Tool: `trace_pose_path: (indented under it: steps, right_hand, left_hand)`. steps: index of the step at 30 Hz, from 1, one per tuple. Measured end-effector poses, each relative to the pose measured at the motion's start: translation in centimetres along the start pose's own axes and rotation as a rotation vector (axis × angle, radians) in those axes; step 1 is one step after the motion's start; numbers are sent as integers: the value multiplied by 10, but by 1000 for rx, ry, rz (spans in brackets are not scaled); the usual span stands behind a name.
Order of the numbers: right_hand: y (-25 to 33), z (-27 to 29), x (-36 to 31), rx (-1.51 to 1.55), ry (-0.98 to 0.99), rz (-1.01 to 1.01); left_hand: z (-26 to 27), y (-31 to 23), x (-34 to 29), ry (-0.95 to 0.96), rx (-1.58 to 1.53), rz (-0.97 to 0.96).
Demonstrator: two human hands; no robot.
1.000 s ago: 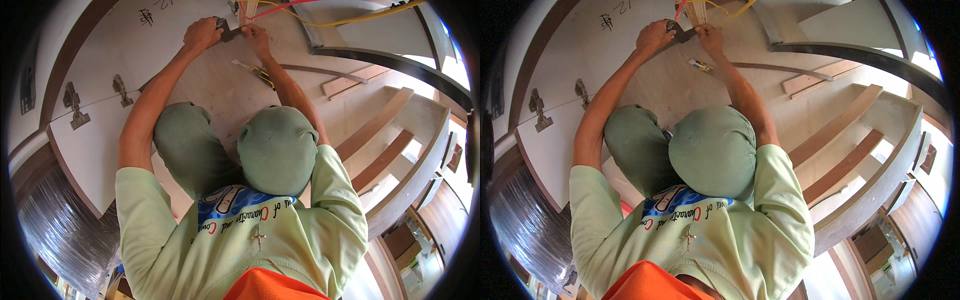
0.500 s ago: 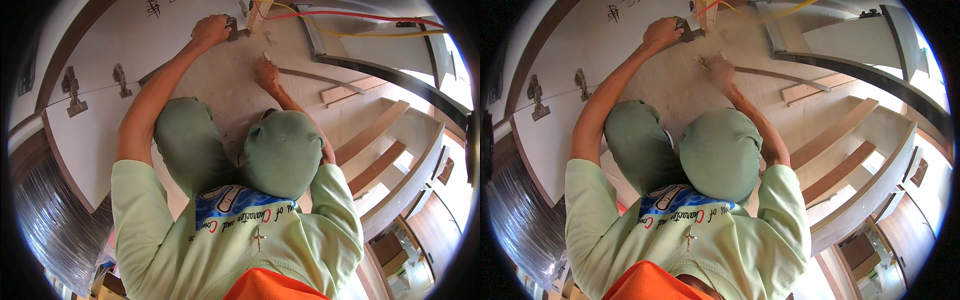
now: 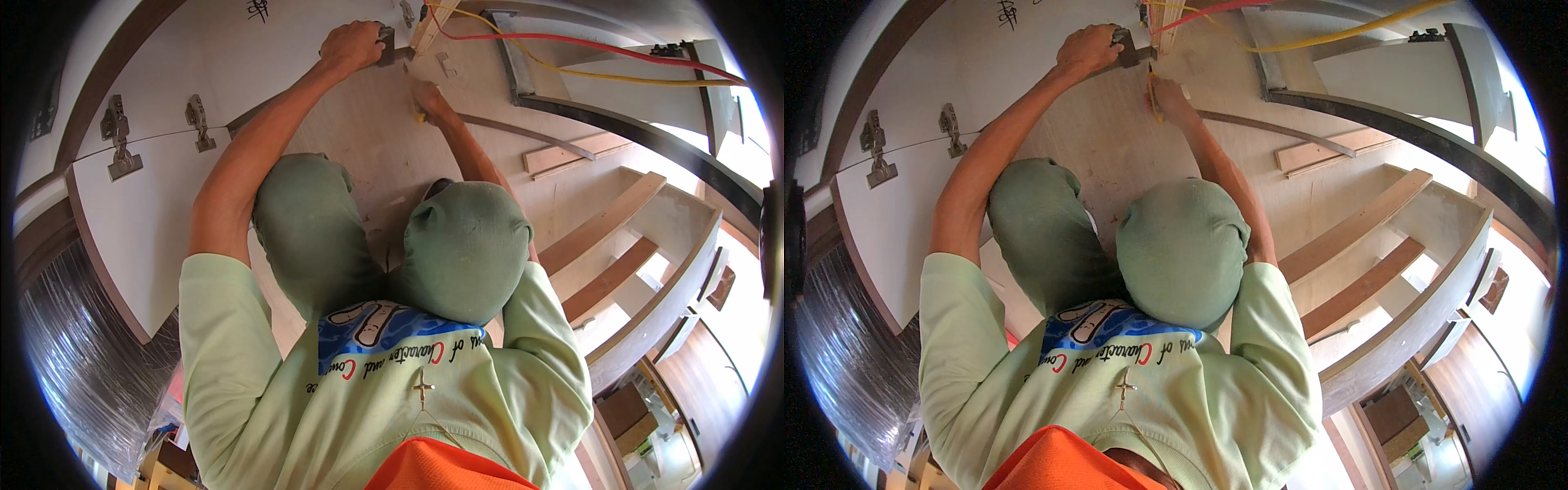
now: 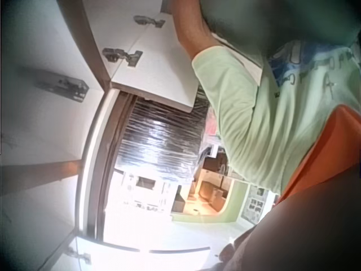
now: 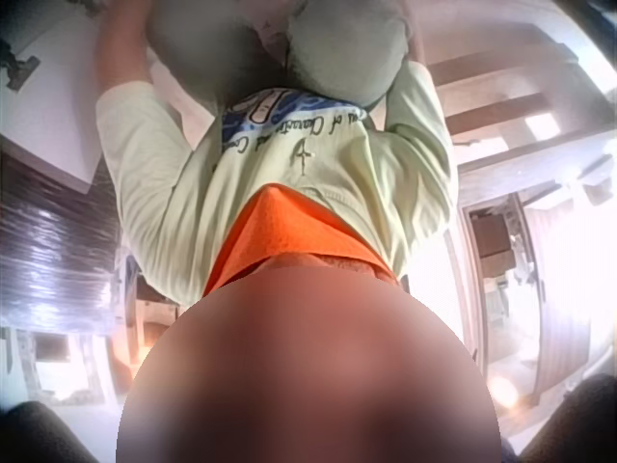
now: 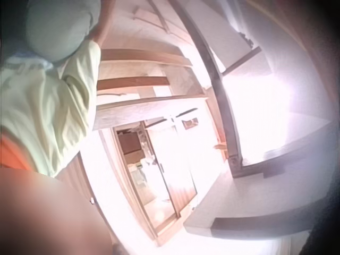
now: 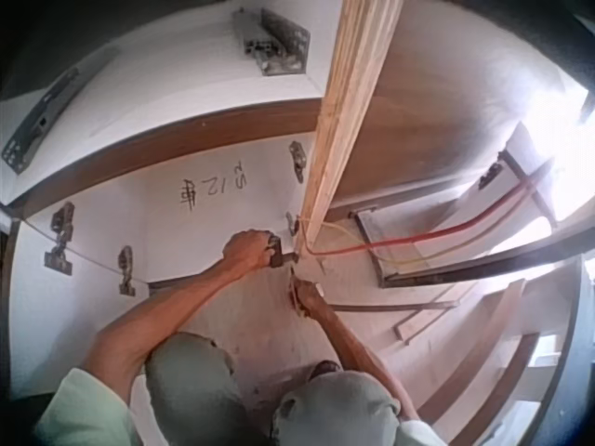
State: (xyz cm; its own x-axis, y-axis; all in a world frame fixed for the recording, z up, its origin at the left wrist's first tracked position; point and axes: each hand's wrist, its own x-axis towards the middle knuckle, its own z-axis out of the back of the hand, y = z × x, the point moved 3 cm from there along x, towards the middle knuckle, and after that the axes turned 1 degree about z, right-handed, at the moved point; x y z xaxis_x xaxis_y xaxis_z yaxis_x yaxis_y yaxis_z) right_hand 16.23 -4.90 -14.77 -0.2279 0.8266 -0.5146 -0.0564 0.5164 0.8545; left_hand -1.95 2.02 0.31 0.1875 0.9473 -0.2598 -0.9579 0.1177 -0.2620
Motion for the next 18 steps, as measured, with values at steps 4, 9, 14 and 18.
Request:
trace_pose_path:
  steps: [4, 9, 14, 18]
  right_hand:
    - [18, -4, -6, 84, -26, -101]
    - [32, -5, -11, 145, -41, -224]
    - [42, -4, -11, 67, -13, -262]
    - [47, -1, -10, 21, -13, -261]
  left_hand:
    - [0, 0, -1, -18, -12, -25]
    - [1, 0, -1, -17, -8, -21]
    - [2, 0, -1, 4, -22, -15]
    - [3, -1, -2, -6, -10, -34]
